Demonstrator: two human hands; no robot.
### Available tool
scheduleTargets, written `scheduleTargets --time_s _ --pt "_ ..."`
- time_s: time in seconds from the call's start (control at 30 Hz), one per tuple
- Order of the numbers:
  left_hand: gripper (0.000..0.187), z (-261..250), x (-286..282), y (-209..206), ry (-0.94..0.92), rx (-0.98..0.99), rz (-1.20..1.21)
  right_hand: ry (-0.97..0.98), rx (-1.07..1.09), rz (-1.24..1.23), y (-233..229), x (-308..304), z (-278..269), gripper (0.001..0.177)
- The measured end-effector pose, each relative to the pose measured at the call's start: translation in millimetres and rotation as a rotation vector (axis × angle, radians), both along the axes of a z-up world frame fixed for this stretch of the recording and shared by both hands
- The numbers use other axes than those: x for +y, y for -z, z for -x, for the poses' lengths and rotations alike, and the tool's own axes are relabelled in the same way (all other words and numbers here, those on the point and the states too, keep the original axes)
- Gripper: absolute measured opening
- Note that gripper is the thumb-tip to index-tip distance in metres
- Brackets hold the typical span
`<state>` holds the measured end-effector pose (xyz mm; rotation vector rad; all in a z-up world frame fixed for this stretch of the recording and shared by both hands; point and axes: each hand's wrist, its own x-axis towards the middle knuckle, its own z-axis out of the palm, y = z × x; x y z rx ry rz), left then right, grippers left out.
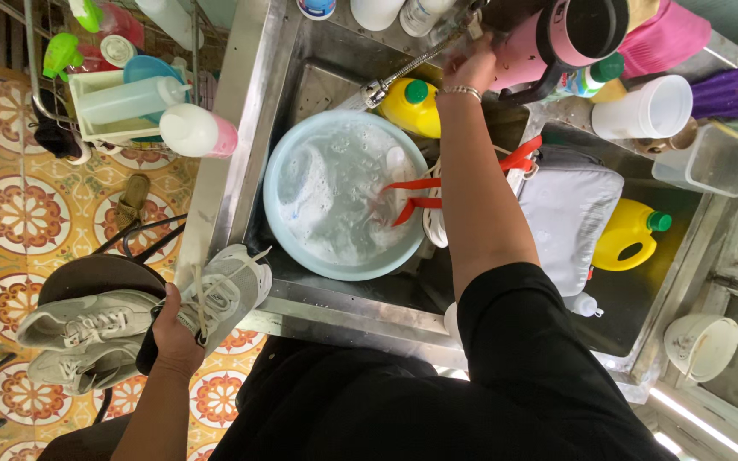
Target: The person scrubs a white sneaker with a brush in a sink, rinses it under running water, and then removes and rethreads the shoelaces. The person handles the shoe and laces by hand throughout the process.
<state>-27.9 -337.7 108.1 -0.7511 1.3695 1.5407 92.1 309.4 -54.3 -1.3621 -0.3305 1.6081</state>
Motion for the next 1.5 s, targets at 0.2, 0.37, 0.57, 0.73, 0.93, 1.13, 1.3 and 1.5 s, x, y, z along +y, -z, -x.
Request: scheduleTargets --time_s 0.2,0.37,0.57,0.73,0.93,1.13,1.3,1.5 --pt "0.06 0.6 2.2 -0.5 0.006 0.003 -0.005 -0.118 -0.076 -0.136 9.4 1.4 -8.7 0.045" --pt "0.06 3.4 4.5 -0.5 0.028 0.02 0.028 -0.329 -0.034 -0.316 -30.8 -13.7 4.6 0.058" --pt "0.059 1.1 4.5 -2.7 0.033 0.018 -0.015 -0.345 -0.458 -0.557 -48.9 -108.2 -40.5 0.035" --pt "0.058 1.0 1.2 2.0 0.041 0.041 -0.018 -0.411 -0.71 -0.217 -8.8 -321.9 -132.3 0.012" --pt "0.06 0.3 -1.5 6.0 0.056 0.028 -0.094 -0.217 -0.232 0.907 36.0 -386.3 -186.3 0.027" --pt "0.057 0.9 1.0 0.8 0.024 0.022 -0.131 -0.424 -0.44 0.746 44.2 -400.3 -194.0 0.022" --pt "0.056 2.7 5.7 -0.7 0.021 -0.009 -0.107 -0.429 -0.493 0.645 30.9 -400.1 -199.6 0.022" --pt "0.055 3.5 4.4 -1.9 0.049 0.01 -0.129 -0.461 -0.479 0.57 11.2 -405.7 -204.8 0.025"
